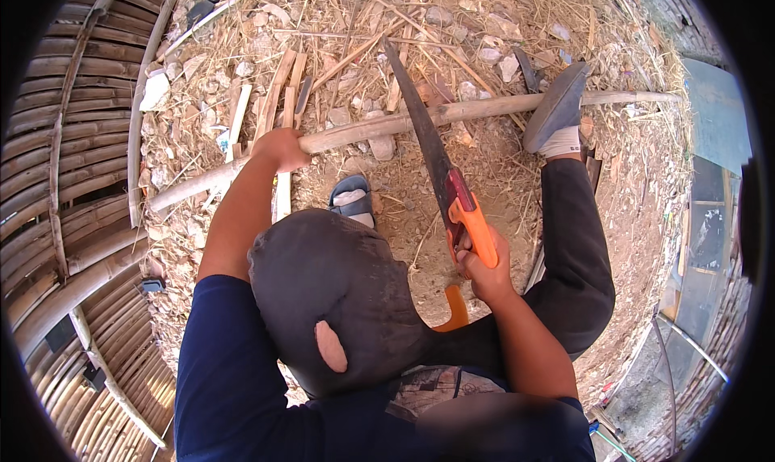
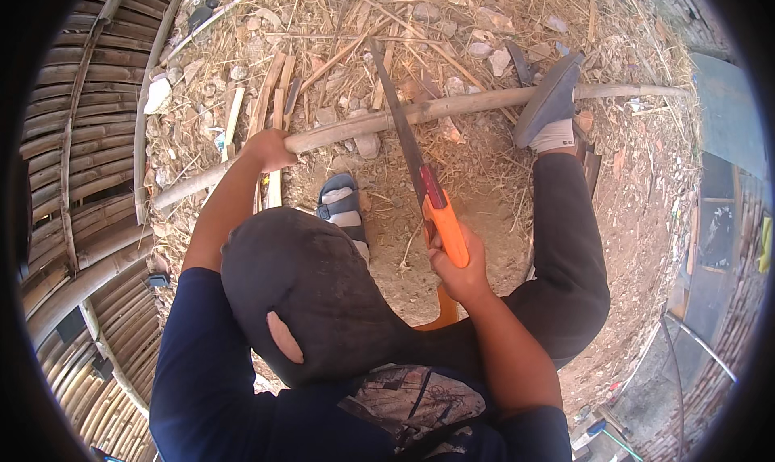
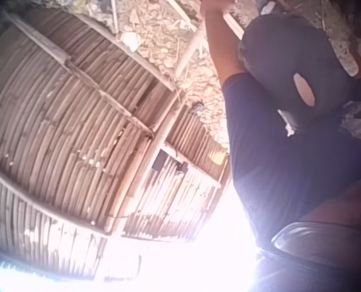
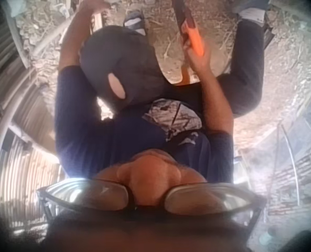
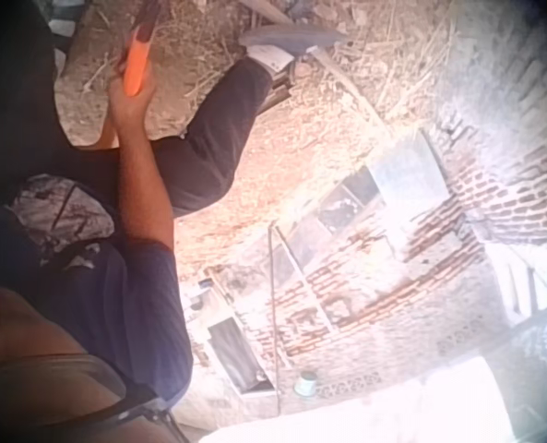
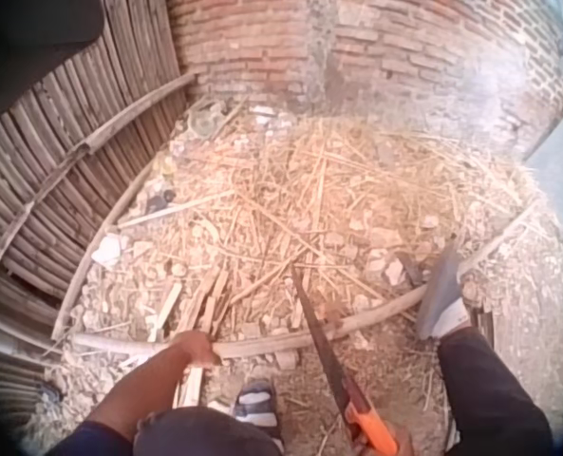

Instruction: The person saws a bamboo pole using a hand saw while pinning the pole down with their foot.

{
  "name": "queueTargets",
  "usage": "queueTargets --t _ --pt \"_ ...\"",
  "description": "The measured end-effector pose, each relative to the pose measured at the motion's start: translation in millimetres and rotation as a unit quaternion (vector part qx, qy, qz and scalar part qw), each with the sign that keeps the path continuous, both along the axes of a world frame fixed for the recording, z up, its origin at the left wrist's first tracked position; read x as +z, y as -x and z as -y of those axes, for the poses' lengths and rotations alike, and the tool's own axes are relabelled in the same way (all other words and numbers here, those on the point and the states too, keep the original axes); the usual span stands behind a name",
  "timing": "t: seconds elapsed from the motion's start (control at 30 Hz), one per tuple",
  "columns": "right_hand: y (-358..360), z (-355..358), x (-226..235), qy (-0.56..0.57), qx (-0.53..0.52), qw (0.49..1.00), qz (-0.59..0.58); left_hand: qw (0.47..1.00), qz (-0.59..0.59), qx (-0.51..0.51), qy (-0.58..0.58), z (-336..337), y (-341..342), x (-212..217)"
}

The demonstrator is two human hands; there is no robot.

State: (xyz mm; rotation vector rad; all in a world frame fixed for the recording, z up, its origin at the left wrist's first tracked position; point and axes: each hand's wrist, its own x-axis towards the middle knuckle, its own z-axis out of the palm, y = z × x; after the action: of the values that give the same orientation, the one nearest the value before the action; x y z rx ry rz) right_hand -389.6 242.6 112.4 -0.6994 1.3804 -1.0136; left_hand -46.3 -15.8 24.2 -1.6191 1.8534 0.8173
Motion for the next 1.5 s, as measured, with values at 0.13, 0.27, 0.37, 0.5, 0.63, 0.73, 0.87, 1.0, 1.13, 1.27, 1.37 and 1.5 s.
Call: queueTargets --t 0.13,0.27,0.37,0.5,0.63,0.73,0.87,1.0,1.13,1.27,1.37,1.5 --pt "-2.1 -11.6 8.9 -0.034 0.035 0.998 -0.026 1.0 -0.011 -0.017 -0.007 6.6 -6.2 -8.3" --pt "-5.3 -19.6 37.3 -0.079 0.032 0.996 -0.015 0.999 -0.027 -0.018 -0.035 13.9 -12.5 -12.0" --pt "-6.7 -27.6 60.3 -0.074 0.04 0.996 -0.03 0.998 -0.054 -0.021 0.009 14.1 -17.8 -13.7" --pt "-1.2 -50.3 74.9 -0.082 0.031 0.995 -0.048 0.964 -0.137 -0.073 0.216 -14.2 -13.1 -16.3" --pt "-5.9 -64.9 87.6 -0.098 0.012 0.995 -0.011 0.985 -0.049 -0.051 0.159 -14.9 -8.4 -26.4" --pt "-8.7 -65.6 90.0 -0.085 0.017 0.996 -0.027 0.992 -0.02 -0.056 0.108 -4.7 -3.4 -20.0" --pt "-11.5 -59.3 107.2 -0.116 -0.005 0.993 0.018 0.986 -0.041 -0.058 0.151 -5.4 -4.4 -24.5" --pt "-17.6 -63.6 119.3 -0.094 0.014 0.994 -0.05 0.986 -0.056 -0.052 0.151 -1.9 4.6 -19.7" --pt "-15.6 -68.3 123.3 -0.056 0.002 0.997 -0.06 0.986 -0.065 -0.059 0.143 -6.0 16.0 -1.8" --pt "-9.4 -70.0 128.0 -0.083 0.008 0.995 -0.055 0.988 -0.067 -0.051 0.132 -17.4 16.6 -10.6" --pt "-10.1 -67.3 127.9 -0.113 0.002 0.992 -0.047 0.989 -0.065 -0.045 0.126 -25.6 17.9 -25.7" --pt "-10.6 -67.0 129.9 -0.118 -0.012 0.992 -0.043 0.991 -0.059 -0.042 0.113 -23.6 17.9 -27.8"
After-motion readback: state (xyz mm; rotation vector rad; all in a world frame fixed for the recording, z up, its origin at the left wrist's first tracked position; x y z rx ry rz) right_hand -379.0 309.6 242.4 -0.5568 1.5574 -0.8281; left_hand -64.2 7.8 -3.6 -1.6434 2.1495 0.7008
